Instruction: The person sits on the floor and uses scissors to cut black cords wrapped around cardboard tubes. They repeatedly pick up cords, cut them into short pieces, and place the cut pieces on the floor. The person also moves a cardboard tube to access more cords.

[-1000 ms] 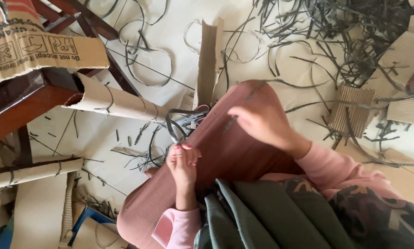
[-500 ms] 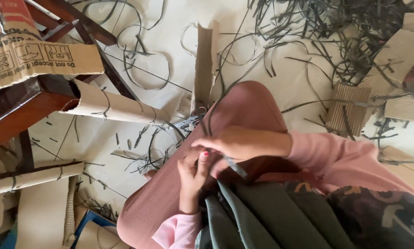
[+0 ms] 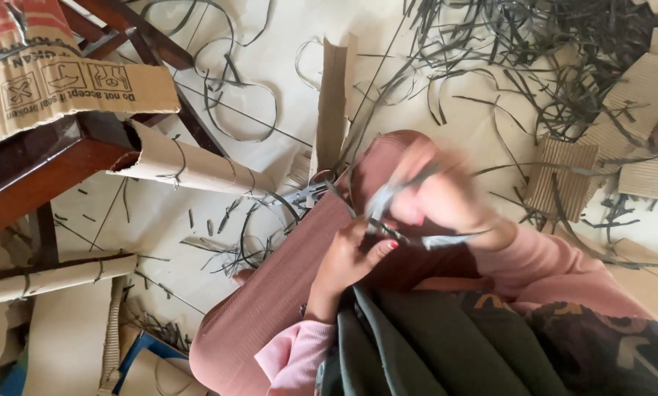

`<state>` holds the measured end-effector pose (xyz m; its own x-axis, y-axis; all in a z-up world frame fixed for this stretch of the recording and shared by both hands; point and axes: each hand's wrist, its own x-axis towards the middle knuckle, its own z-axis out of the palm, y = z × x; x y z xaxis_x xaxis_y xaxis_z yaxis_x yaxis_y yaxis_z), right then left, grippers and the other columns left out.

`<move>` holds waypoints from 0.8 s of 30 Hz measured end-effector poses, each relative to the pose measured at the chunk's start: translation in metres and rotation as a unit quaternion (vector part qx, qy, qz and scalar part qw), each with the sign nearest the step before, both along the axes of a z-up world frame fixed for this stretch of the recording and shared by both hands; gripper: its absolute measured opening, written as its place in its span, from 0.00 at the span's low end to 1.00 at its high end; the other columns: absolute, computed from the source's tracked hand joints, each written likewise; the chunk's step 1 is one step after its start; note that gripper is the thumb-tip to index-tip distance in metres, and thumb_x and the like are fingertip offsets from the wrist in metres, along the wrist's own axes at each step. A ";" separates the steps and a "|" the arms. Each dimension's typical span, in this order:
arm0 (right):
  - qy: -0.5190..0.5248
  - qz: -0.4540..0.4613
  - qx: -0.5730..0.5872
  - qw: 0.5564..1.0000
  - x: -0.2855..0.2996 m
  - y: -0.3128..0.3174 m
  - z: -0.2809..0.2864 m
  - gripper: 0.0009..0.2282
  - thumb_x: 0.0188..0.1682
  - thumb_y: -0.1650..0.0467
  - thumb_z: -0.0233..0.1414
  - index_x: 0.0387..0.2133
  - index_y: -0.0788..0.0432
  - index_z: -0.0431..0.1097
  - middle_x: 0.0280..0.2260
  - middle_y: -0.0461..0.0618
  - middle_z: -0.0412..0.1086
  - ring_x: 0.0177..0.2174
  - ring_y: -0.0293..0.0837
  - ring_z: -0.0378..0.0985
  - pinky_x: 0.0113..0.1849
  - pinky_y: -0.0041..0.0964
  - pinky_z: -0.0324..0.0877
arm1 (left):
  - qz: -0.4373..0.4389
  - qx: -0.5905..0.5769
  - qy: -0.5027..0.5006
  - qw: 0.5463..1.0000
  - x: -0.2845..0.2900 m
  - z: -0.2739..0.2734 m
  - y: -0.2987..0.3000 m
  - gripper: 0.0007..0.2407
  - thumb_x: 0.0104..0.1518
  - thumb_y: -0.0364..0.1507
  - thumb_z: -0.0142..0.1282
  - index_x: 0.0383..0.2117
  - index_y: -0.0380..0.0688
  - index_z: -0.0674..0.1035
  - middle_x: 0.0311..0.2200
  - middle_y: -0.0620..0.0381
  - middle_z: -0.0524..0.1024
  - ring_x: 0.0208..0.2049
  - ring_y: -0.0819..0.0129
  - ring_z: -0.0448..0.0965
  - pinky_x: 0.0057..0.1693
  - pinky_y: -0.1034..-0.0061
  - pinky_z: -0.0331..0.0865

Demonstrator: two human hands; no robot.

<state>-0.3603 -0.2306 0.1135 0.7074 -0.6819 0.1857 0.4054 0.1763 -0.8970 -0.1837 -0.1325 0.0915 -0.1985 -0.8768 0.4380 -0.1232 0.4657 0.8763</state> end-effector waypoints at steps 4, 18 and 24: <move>-0.032 -0.343 -0.180 0.922 -0.049 -0.060 -0.010 0.20 0.65 0.58 0.33 0.39 0.59 0.67 0.33 0.60 0.70 0.36 0.50 0.77 0.45 0.36 0.75 | 0.084 0.099 -0.075 0.989 0.009 -0.032 0.020 0.07 0.65 0.30 0.50 0.39 0.42 0.79 0.34 0.54 0.80 0.39 0.53 0.83 0.51 0.62 0.74; 0.000 0.118 0.158 0.980 0.032 0.046 -0.051 0.07 0.55 0.79 0.47 0.27 0.61 0.63 0.09 0.42 0.51 0.09 0.34 0.50 0.18 0.28 0.52 | 0.256 -0.022 0.054 0.965 0.010 -0.006 0.020 0.14 0.61 0.39 0.56 0.29 0.40 0.86 0.27 0.50 0.84 0.28 0.58 0.85 0.39 0.69 0.76; -0.096 0.224 0.410 0.879 0.031 0.037 -0.052 0.19 0.63 0.56 0.33 0.36 0.58 0.63 0.09 0.33 0.42 0.08 0.29 0.41 0.17 0.30 0.50 | 0.041 0.088 0.119 0.988 0.006 0.000 0.010 0.32 0.63 0.59 0.35 0.44 0.36 0.73 0.34 0.53 0.68 0.40 0.61 0.71 0.51 0.63 0.69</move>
<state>-0.3288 -0.1934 0.0617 0.9486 -0.3025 -0.0928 0.2600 0.9124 -0.3162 -0.1772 -0.1225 0.0912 -0.0330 -0.9525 0.3027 0.0648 0.3002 0.9517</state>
